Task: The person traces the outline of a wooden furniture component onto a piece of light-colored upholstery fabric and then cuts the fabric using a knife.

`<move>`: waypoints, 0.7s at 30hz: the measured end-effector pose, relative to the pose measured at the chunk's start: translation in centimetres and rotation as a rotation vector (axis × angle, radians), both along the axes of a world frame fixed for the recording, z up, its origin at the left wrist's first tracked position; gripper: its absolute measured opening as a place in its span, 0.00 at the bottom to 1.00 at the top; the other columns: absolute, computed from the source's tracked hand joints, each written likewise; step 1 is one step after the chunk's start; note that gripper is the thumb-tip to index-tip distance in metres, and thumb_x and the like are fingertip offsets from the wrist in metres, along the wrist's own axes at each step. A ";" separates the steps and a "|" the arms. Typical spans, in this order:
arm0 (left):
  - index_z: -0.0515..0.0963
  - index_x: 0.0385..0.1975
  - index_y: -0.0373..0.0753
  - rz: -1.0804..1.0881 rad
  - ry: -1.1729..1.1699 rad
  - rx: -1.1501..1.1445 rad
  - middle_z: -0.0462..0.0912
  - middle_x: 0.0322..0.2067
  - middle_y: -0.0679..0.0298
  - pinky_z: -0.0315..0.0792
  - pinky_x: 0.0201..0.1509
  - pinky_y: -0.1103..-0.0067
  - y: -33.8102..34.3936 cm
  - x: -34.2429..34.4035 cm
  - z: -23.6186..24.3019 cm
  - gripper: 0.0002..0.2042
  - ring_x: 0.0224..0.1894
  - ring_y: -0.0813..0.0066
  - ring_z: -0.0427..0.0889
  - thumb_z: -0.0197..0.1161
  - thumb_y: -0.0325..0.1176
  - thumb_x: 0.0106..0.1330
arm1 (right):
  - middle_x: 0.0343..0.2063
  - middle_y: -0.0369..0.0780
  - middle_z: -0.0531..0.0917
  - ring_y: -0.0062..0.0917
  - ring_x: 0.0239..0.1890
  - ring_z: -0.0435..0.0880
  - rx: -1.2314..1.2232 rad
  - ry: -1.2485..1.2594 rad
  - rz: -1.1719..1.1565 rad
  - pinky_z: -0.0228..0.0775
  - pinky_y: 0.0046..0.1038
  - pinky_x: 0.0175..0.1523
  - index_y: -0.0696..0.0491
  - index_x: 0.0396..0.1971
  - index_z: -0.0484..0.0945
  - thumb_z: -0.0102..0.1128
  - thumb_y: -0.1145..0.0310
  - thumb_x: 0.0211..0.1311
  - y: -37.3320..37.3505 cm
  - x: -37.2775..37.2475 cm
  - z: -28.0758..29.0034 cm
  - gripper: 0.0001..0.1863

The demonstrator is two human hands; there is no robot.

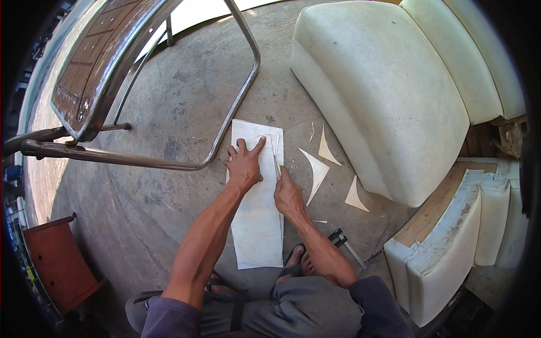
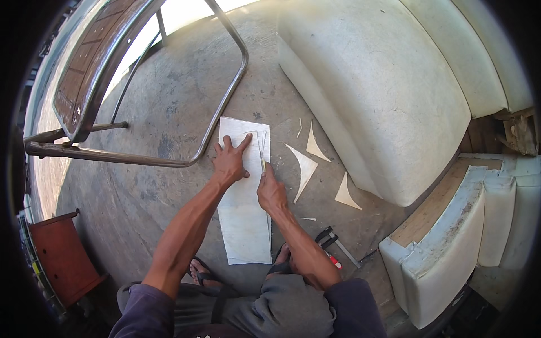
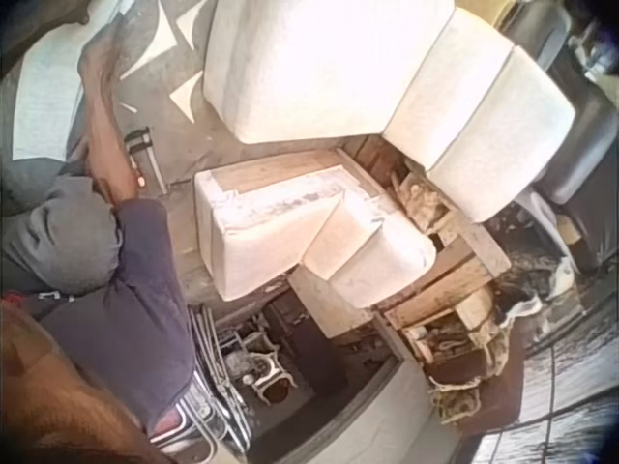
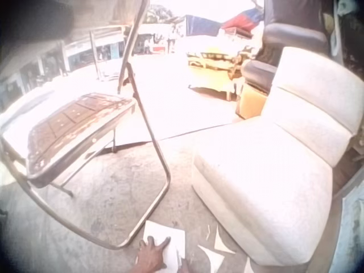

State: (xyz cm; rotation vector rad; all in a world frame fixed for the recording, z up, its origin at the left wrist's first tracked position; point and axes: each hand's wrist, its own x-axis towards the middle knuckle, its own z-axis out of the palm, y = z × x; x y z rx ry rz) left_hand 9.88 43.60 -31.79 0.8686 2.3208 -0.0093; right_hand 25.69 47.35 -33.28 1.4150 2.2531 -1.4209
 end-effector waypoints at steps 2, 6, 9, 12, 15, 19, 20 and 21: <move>0.58 0.74 0.76 -0.001 0.004 -0.007 0.59 0.65 0.56 0.72 0.60 0.39 -0.3 0.2 -0.1 0.59 0.67 0.39 0.60 0.87 0.32 0.40 | 0.36 0.64 0.84 0.65 0.42 0.84 -0.001 0.017 -0.028 0.74 0.60 0.46 0.45 0.71 0.61 0.42 0.61 0.79 -0.5 0.1 -0.3 0.24; 0.58 0.75 0.76 0.006 -0.013 -0.031 0.57 0.67 0.54 0.73 0.60 0.38 -0.2 0.2 0.2 0.59 0.69 0.35 0.57 0.86 0.32 0.41 | 0.34 0.65 0.84 0.65 0.39 0.84 -0.007 0.021 -0.031 0.74 0.60 0.44 0.44 0.72 0.60 0.42 0.60 0.79 -0.5 -0.1 -1.0 0.24; 0.58 0.75 0.76 0.006 -0.020 -0.022 0.56 0.67 0.53 0.73 0.60 0.36 0.4 0.4 0.1 0.60 0.70 0.33 0.55 0.86 0.31 0.40 | 0.32 0.66 0.83 0.65 0.38 0.84 0.028 0.015 -0.002 0.75 0.59 0.43 0.47 0.72 0.60 0.42 0.61 0.79 -0.3 0.3 -1.6 0.25; 0.58 0.75 0.77 0.027 -0.018 -0.021 0.56 0.67 0.54 0.72 0.60 0.34 0.2 0.3 -0.1 0.61 0.71 0.31 0.54 0.87 0.30 0.39 | 0.34 0.65 0.84 0.65 0.42 0.84 -0.045 -0.061 0.033 0.73 0.59 0.48 0.52 0.71 0.60 0.43 0.63 0.79 -0.5 0.5 0.2 0.25; 0.57 0.74 0.79 0.056 -0.010 -0.051 0.56 0.68 0.56 0.69 0.61 0.35 -0.1 0.2 -0.3 0.61 0.72 0.34 0.55 0.87 0.31 0.38 | 0.33 0.66 0.83 0.66 0.41 0.83 -0.060 -0.119 0.111 0.73 0.61 0.48 0.52 0.71 0.60 0.42 0.63 0.79 -0.3 0.3 1.8 0.25; 0.55 0.74 0.81 0.063 -0.011 -0.060 0.55 0.69 0.58 0.68 0.62 0.35 0.3 0.4 -0.5 0.62 0.73 0.36 0.54 0.88 0.31 0.38 | 0.29 0.67 0.82 0.67 0.38 0.83 -0.035 -0.080 0.078 0.74 0.61 0.45 0.53 0.69 0.61 0.43 0.64 0.78 -1.0 2.0 1.7 0.24; 0.55 0.74 0.81 0.066 -0.005 -0.060 0.55 0.69 0.58 0.68 0.63 0.35 0.3 0.5 -0.5 0.62 0.73 0.36 0.54 0.88 0.31 0.38 | 0.29 0.67 0.82 0.67 0.38 0.83 -0.038 -0.086 0.070 0.74 0.61 0.45 0.53 0.69 0.62 0.43 0.64 0.78 -1.5 2.4 1.7 0.24; 0.55 0.74 0.81 0.066 -0.008 -0.056 0.55 0.69 0.58 0.68 0.63 0.35 0.3 0.4 -0.5 0.62 0.73 0.36 0.54 0.88 0.31 0.38 | 0.29 0.66 0.83 0.67 0.38 0.83 -0.043 -0.091 0.064 0.73 0.61 0.45 0.53 0.69 0.62 0.43 0.64 0.78 -2.0 2.8 1.7 0.24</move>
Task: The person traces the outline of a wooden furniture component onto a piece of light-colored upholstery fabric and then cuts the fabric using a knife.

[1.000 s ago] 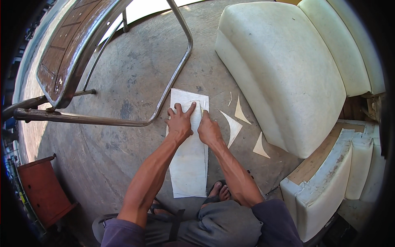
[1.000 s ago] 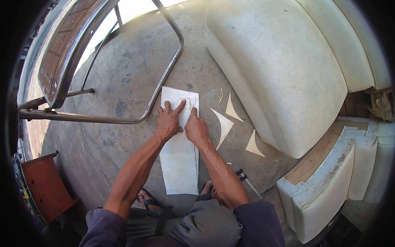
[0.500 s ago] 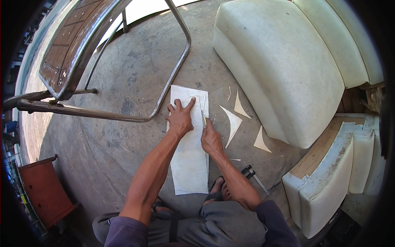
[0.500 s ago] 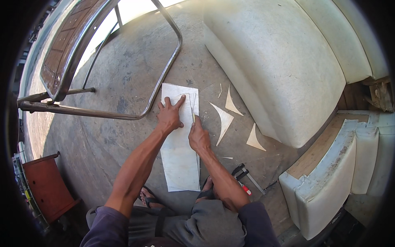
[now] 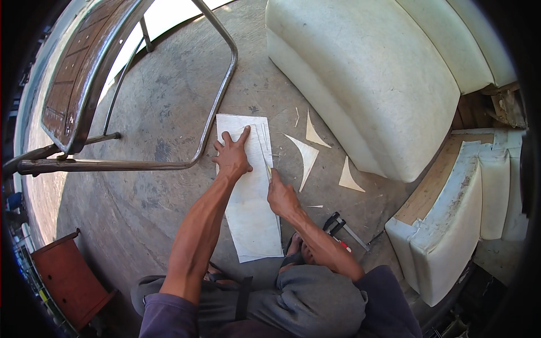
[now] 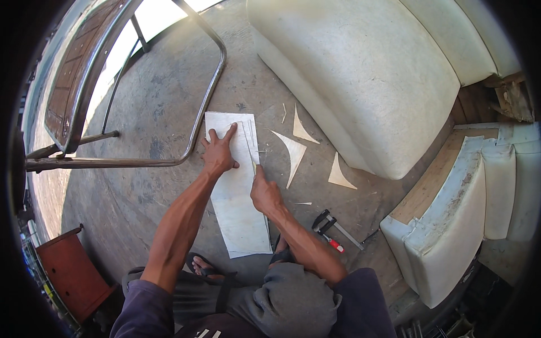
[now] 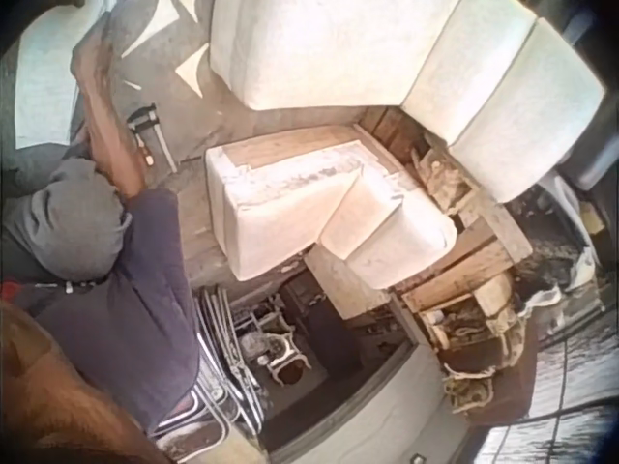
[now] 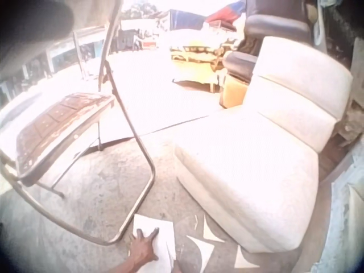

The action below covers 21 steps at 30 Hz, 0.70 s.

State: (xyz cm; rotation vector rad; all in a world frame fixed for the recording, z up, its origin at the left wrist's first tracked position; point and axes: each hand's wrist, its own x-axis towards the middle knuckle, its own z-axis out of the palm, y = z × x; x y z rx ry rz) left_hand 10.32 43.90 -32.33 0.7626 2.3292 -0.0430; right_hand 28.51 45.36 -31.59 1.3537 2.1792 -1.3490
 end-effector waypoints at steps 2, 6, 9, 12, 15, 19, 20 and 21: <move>0.56 0.74 0.81 -0.004 -0.002 0.016 0.54 0.69 0.58 0.68 0.63 0.35 0.4 -0.1 0.3 0.62 0.73 0.36 0.54 0.88 0.31 0.38 | 0.29 0.65 0.83 0.66 0.38 0.83 -0.011 0.051 -0.044 0.73 0.61 0.45 0.53 0.67 0.63 0.43 0.62 0.78 -0.1 0.6 -0.1 0.23; 0.57 0.75 0.77 0.004 -0.007 0.030 0.55 0.70 0.55 0.68 0.65 0.37 -0.3 -0.1 0.4 0.62 0.72 0.34 0.54 0.89 0.33 0.36 | 0.29 0.62 0.83 0.65 0.38 0.83 0.032 0.156 -0.263 0.72 0.59 0.44 0.53 0.64 0.66 0.44 0.56 0.79 -2.3 2.5 -0.3 0.22; 0.58 0.76 0.70 0.026 0.043 0.092 0.56 0.70 0.49 0.69 0.68 0.43 -0.9 -0.3 0.0 0.64 0.71 0.32 0.56 0.90 0.35 0.33 | 0.30 0.61 0.83 0.65 0.39 0.82 -0.042 0.125 -0.256 0.71 0.58 0.44 0.53 0.61 0.68 0.45 0.51 0.79 -4.2 5.9 -1.2 0.23; 0.57 0.77 0.61 0.079 0.046 0.127 0.56 0.70 0.44 0.65 0.70 0.46 -2.0 -0.5 -0.1 0.65 0.70 0.33 0.58 0.91 0.40 0.32 | 0.31 0.61 0.84 0.65 0.41 0.82 -0.009 0.123 -0.296 0.71 0.58 0.46 0.53 0.58 0.70 0.45 0.49 0.79 -6.3 8.3 -2.0 0.23; 0.56 0.77 0.59 0.114 0.035 0.140 0.56 0.70 0.44 0.65 0.70 0.46 -2.3 -0.5 -0.2 0.65 0.70 0.32 0.59 0.91 0.41 0.32 | 0.36 0.61 0.84 0.64 0.45 0.82 -0.020 0.095 -0.284 0.72 0.56 0.49 0.53 0.58 0.70 0.45 0.49 0.79 -6.1 8.6 -1.9 0.23; 0.55 0.77 0.58 0.076 0.074 0.189 0.58 0.69 0.43 0.62 0.72 0.47 -2.8 -0.3 -1.1 0.64 0.69 0.32 0.60 0.91 0.42 0.34 | 0.36 0.61 0.85 0.64 0.45 0.83 0.004 0.119 -0.294 0.73 0.55 0.49 0.53 0.58 0.71 0.45 0.50 0.79 -5.5 8.2 -0.7 0.23; 0.61 0.74 0.55 0.063 0.142 0.222 0.62 0.65 0.45 0.64 0.70 0.48 -3.2 1.1 -0.9 0.55 0.67 0.37 0.64 0.88 0.40 0.42 | 0.36 0.60 0.85 0.63 0.44 0.83 0.035 0.132 -0.321 0.73 0.54 0.49 0.53 0.58 0.72 0.46 0.50 0.79 -5.3 8.3 -0.5 0.23; 0.65 0.70 0.53 -0.033 0.165 0.249 0.65 0.63 0.46 0.67 0.67 0.49 -3.5 1.5 -0.6 0.48 0.65 0.38 0.66 0.85 0.38 0.45 | 0.36 0.60 0.85 0.63 0.44 0.83 0.058 0.151 -0.350 0.74 0.54 0.49 0.53 0.57 0.73 0.46 0.51 0.79 -5.2 8.4 -0.3 0.22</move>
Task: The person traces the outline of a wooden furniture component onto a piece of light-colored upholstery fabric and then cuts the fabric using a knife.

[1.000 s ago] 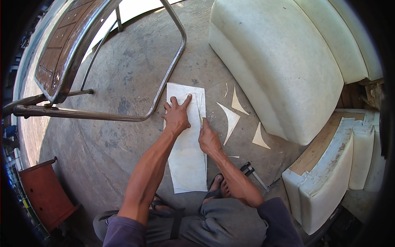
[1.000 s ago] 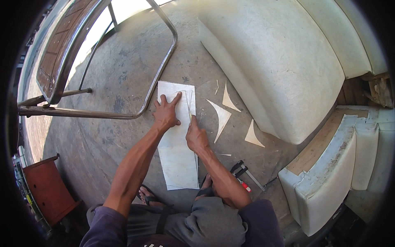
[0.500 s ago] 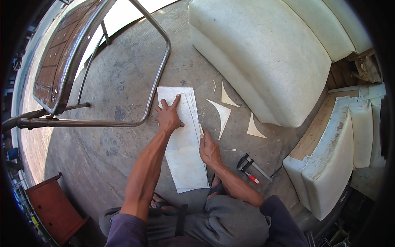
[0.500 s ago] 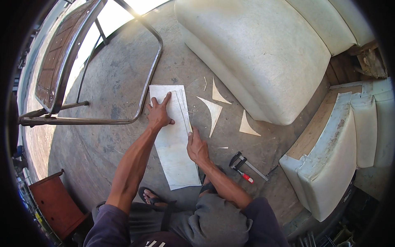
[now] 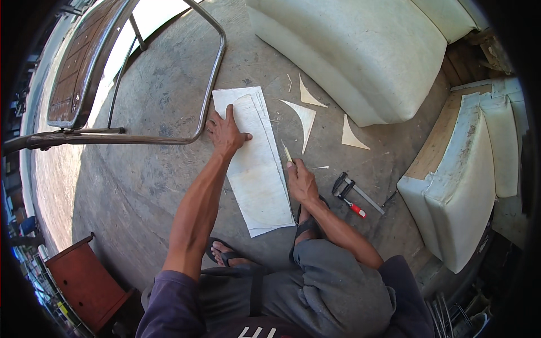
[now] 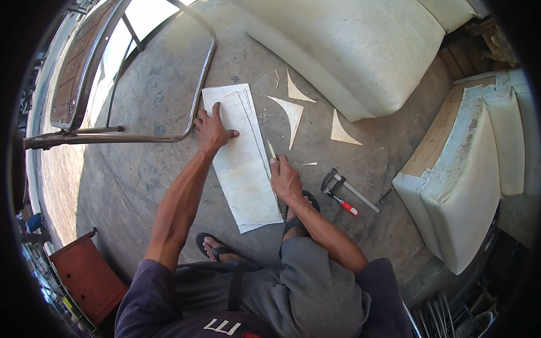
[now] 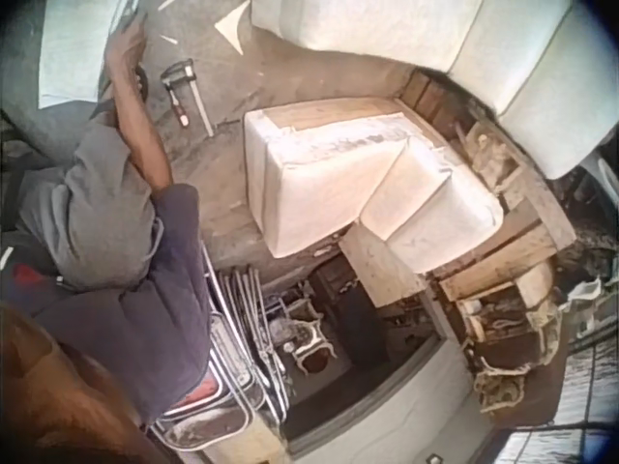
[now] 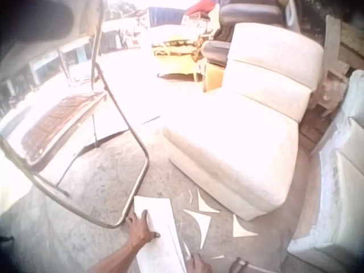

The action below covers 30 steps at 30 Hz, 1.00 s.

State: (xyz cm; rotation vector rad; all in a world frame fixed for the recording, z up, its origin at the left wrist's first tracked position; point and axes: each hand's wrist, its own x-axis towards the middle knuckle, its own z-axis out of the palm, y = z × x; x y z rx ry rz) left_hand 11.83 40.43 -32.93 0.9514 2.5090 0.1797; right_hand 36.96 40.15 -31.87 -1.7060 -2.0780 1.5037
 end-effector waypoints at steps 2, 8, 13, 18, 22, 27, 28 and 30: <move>0.72 0.63 0.47 -0.162 0.079 0.028 0.70 0.59 0.48 0.74 0.61 0.50 -1.4 -0.2 0.7 0.36 0.61 0.39 0.70 0.80 0.34 0.52 | 0.36 0.59 0.85 0.62 0.44 0.83 0.033 0.043 -0.034 0.74 0.52 0.49 0.54 0.56 0.74 0.47 0.51 0.78 -0.3 -0.1 1.5 0.22; 0.73 0.58 0.34 -0.346 -0.023 0.045 0.72 0.53 0.42 0.77 0.57 0.55 -2.6 4.1 -2.8 0.28 0.56 0.39 0.73 0.73 0.38 0.59 | 0.38 0.56 0.87 0.55 0.45 0.86 0.059 -0.061 -0.247 0.76 0.45 0.50 0.55 0.56 0.76 0.50 0.51 0.77 -2.2 4.7 3.9 0.23; 0.60 0.70 0.29 -0.429 -0.029 -0.125 0.54 0.68 0.32 0.69 0.66 0.46 -3.8 8.2 -1.0 0.55 0.69 0.25 0.56 0.85 0.49 0.45 | 0.30 0.51 0.86 0.47 0.37 0.88 -0.032 -0.110 -0.415 0.76 0.43 0.46 0.56 0.54 0.78 0.49 0.52 0.77 -5.6 7.0 8.4 0.23; 0.59 0.75 0.51 -0.463 -0.077 -0.100 0.45 0.72 0.34 0.64 0.67 0.37 -5.0 7.8 -0.6 0.56 0.71 0.17 0.48 0.87 0.47 0.44 | 0.26 0.48 0.85 0.45 0.34 0.87 0.061 -0.195 -0.423 0.75 0.44 0.44 0.56 0.50 0.77 0.45 0.51 0.78 -10.2 8.4 7.2 0.22; 0.62 0.73 0.63 -0.484 -0.091 -0.108 0.48 0.73 0.41 0.63 0.68 0.38 -4.9 8.6 0.3 0.53 0.71 0.15 0.46 0.86 0.45 0.44 | 0.33 0.54 0.87 0.52 0.41 0.87 0.137 -0.262 -0.293 0.76 0.46 0.48 0.57 0.49 0.77 0.53 0.49 0.74 -14.5 9.9 2.9 0.24; 0.67 0.70 0.61 -0.501 -0.084 -0.111 0.53 0.71 0.44 0.66 0.68 0.41 -5.6 7.6 0.3 0.49 0.68 0.21 0.54 0.86 0.46 0.43 | 0.35 0.54 0.87 0.47 0.42 0.88 0.016 -0.280 -0.266 0.76 0.42 0.48 0.59 0.45 0.82 0.67 0.49 0.63 -15.7 9.8 -2.5 0.26; 0.67 0.70 0.61 -0.506 -0.076 -0.107 0.54 0.71 0.45 0.67 0.68 0.42 -5.7 7.5 0.4 0.49 0.68 0.22 0.55 0.86 0.46 0.43 | 0.35 0.54 0.87 0.47 0.42 0.88 0.003 -0.259 -0.245 0.77 0.41 0.48 0.59 0.44 0.83 0.69 0.50 0.61 -15.3 9.5 -2.8 0.25; 0.68 0.70 0.61 -0.525 -0.061 -0.100 0.56 0.70 0.45 0.68 0.68 0.45 -5.7 7.8 0.6 0.49 0.67 0.25 0.58 0.86 0.47 0.43 | 0.36 0.55 0.87 0.51 0.43 0.87 -0.038 -0.211 -0.207 0.77 0.44 0.49 0.59 0.41 0.83 0.70 0.51 0.61 -14.5 9.7 -3.0 0.24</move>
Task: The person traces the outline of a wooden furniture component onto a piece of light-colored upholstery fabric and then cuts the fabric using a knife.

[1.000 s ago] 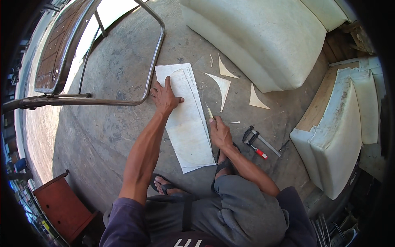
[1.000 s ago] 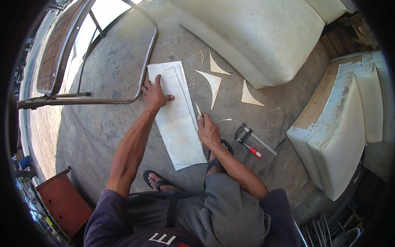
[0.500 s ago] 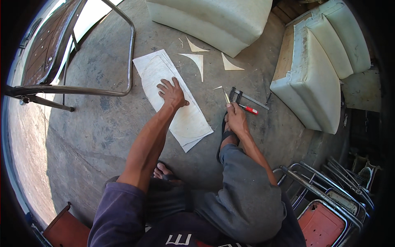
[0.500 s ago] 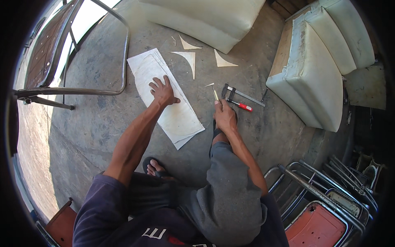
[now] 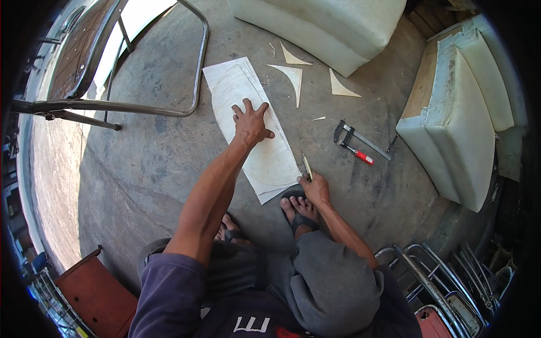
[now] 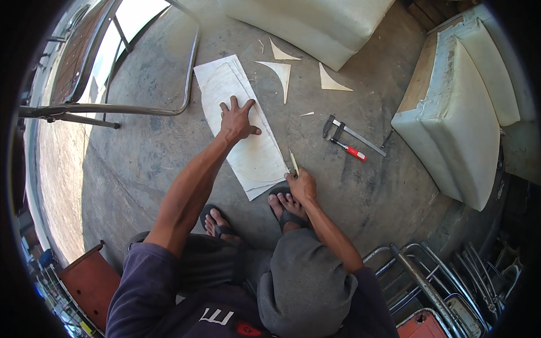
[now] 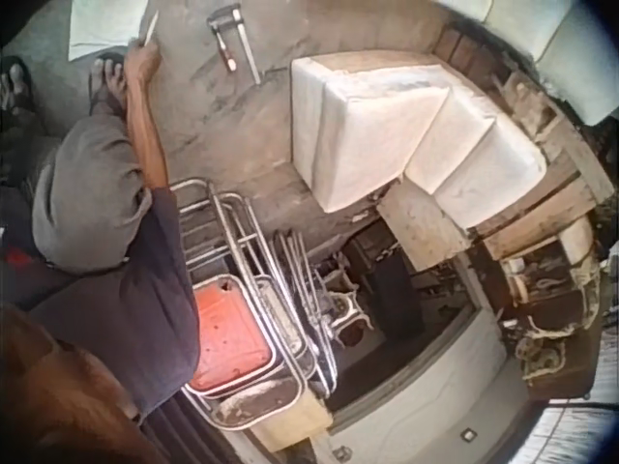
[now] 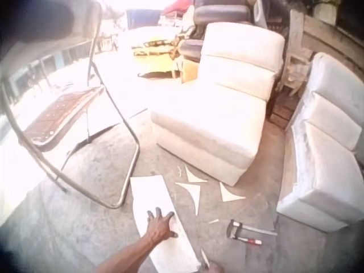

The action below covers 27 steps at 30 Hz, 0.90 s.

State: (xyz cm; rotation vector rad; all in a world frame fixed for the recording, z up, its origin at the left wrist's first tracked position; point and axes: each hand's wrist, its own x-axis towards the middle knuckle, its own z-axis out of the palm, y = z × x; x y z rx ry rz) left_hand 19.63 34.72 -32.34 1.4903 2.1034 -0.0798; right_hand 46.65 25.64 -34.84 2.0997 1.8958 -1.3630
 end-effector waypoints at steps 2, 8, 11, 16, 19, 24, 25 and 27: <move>0.67 0.70 0.61 -0.006 0.017 0.002 0.57 0.70 0.44 0.68 0.68 0.46 -0.1 -0.1 -0.2 0.49 0.67 0.25 0.58 0.86 0.48 0.43 | 0.36 0.55 0.88 0.52 0.43 0.87 -0.041 0.069 -0.004 0.77 0.45 0.48 0.59 0.40 0.84 0.70 0.52 0.61 0.6 0.4 0.4 0.22; 0.67 0.71 0.59 0.060 0.107 0.086 0.62 0.67 0.44 0.70 0.67 0.50 1.1 -2.4 -0.9 0.47 0.67 0.28 0.61 0.84 0.50 0.47 | 0.34 0.54 0.87 0.54 0.42 0.87 0.079 0.162 0.073 0.76 0.48 0.48 0.57 0.41 0.82 0.66 0.53 0.66 3.9 -0.9 0.2 0.20; 0.68 0.70 0.59 0.102 0.091 0.045 0.64 0.67 0.47 0.74 0.63 0.49 2.2 -1.7 0.2 0.43 0.67 0.36 0.65 0.81 0.48 0.51 | 0.33 0.56 0.87 0.57 0.42 0.86 0.089 0.099 0.143 0.76 0.52 0.48 0.56 0.41 0.80 0.64 0.52 0.68 6.4 -0.8 -1.2 0.20; 0.70 0.68 0.59 0.033 0.079 0.050 0.62 0.69 0.44 0.78 0.59 0.50 0.7 0.5 -0.4 0.33 0.68 0.34 0.65 0.75 0.37 0.61 | 0.32 0.56 0.86 0.58 0.40 0.86 0.125 0.053 0.144 0.76 0.54 0.46 0.56 0.43 0.79 0.64 0.51 0.68 5.9 -1.4 -1.5 0.21; 0.71 0.67 0.61 -0.062 0.033 0.075 0.59 0.70 0.40 0.77 0.62 0.50 -0.2 0.7 -0.3 0.33 0.69 0.31 0.62 0.74 0.34 0.61 | 0.31 0.56 0.86 0.58 0.39 0.86 0.121 0.058 0.138 0.76 0.54 0.45 0.56 0.43 0.78 0.64 0.51 0.68 5.5 -1.3 -1.2 0.21; 0.69 0.69 0.65 -0.204 -0.019 -0.047 0.50 0.76 0.44 0.76 0.66 0.47 -0.2 -0.1 1.1 0.36 0.71 0.23 0.56 0.74 0.30 0.61 | 0.30 0.56 0.86 0.58 0.37 0.86 0.113 0.091 0.145 0.76 0.54 0.43 0.56 0.44 0.77 0.64 0.51 0.69 5.2 -1.1 -1.5 0.21; 0.69 0.70 0.66 -0.238 -0.028 -0.057 0.47 0.78 0.48 0.75 0.63 0.41 -0.2 -0.2 0.8 0.36 0.73 0.21 0.51 0.72 0.29 0.62 | 0.30 0.56 0.86 0.58 0.37 0.86 0.123 0.109 0.155 0.76 0.54 0.43 0.56 0.44 0.77 0.64 0.51 0.69 5.3 -0.9 -1.7 0.21; 0.68 0.70 0.69 -0.306 -0.046 -0.076 0.39 0.80 0.55 0.73 0.57 0.29 -0.2 -0.2 0.0 0.36 0.75 0.18 0.42 0.70 0.28 0.64 | 0.29 0.56 0.86 0.57 0.36 0.86 0.144 0.144 0.177 0.76 0.54 0.42 0.56 0.44 0.76 0.63 0.51 0.69 5.4 -0.6 -2.1 0.21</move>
